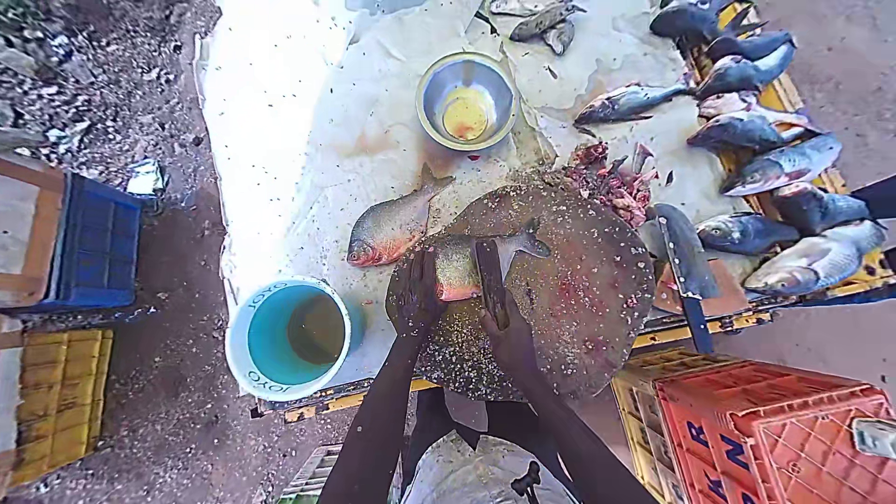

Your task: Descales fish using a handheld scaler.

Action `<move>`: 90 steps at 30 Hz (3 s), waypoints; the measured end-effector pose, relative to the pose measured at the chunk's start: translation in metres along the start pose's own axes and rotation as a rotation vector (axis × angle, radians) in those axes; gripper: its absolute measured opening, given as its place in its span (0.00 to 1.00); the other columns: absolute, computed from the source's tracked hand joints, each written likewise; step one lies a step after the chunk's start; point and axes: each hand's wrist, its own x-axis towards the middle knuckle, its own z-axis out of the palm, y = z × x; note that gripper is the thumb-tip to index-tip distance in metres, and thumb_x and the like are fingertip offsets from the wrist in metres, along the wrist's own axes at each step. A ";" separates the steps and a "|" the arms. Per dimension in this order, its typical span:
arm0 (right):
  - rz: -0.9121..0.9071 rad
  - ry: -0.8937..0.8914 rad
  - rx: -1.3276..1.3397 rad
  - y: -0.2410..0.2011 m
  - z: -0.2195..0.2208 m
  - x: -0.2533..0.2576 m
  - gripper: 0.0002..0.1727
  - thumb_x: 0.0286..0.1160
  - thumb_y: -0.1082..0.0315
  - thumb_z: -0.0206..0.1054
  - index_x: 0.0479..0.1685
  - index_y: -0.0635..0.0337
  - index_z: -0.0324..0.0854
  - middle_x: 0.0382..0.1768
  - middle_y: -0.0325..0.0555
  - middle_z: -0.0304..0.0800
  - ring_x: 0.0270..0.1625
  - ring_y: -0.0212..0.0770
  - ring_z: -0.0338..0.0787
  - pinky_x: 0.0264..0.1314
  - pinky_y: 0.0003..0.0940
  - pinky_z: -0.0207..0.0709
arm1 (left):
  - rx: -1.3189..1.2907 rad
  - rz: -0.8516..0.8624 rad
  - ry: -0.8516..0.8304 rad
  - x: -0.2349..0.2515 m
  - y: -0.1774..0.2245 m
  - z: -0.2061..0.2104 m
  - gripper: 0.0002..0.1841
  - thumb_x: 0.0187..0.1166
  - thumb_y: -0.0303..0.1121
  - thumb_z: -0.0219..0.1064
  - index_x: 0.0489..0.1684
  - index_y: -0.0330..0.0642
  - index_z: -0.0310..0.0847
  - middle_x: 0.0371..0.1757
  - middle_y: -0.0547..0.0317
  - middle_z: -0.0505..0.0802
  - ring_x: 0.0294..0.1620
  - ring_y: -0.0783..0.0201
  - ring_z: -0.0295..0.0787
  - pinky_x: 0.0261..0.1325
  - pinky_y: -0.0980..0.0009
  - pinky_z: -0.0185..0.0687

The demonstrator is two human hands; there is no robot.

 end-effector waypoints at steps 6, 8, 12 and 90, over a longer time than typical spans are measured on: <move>-0.103 -0.057 -0.184 -0.027 -0.033 0.101 0.45 0.77 0.37 0.68 0.94 0.39 0.58 0.55 0.61 0.92 0.54 0.64 0.92 0.56 0.72 0.81 | 0.000 -0.018 -0.028 0.003 0.006 -0.009 0.58 0.57 0.45 0.79 0.96 0.44 0.49 0.92 0.42 0.63 0.90 0.43 0.63 0.89 0.45 0.58; -0.036 0.061 -0.155 -0.048 -0.008 0.117 0.46 0.77 0.38 0.67 0.95 0.42 0.55 0.55 0.60 0.93 0.56 0.63 0.93 0.59 0.70 0.81 | -0.029 -0.039 0.011 -0.006 0.009 -0.003 0.59 0.55 0.41 0.79 0.96 0.43 0.47 0.93 0.42 0.63 0.91 0.45 0.61 0.90 0.48 0.58; -0.015 0.023 -0.028 -0.006 0.034 -0.046 0.48 0.77 0.43 0.68 0.95 0.55 0.54 0.44 0.55 0.95 0.40 0.49 0.95 0.48 0.51 0.88 | -0.093 -0.012 0.030 -0.001 0.005 -0.006 0.59 0.55 0.35 0.82 0.95 0.37 0.47 0.91 0.38 0.65 0.90 0.44 0.64 0.88 0.51 0.62; -0.279 -0.357 -0.723 -0.131 0.005 0.086 0.42 0.71 0.33 0.70 0.85 0.41 0.69 0.51 0.58 0.93 0.51 0.64 0.93 0.47 0.72 0.82 | -0.399 -0.256 -0.041 -0.046 0.014 -0.034 0.48 0.82 0.45 0.67 0.97 0.38 0.37 0.98 0.44 0.46 0.98 0.49 0.41 0.96 0.52 0.42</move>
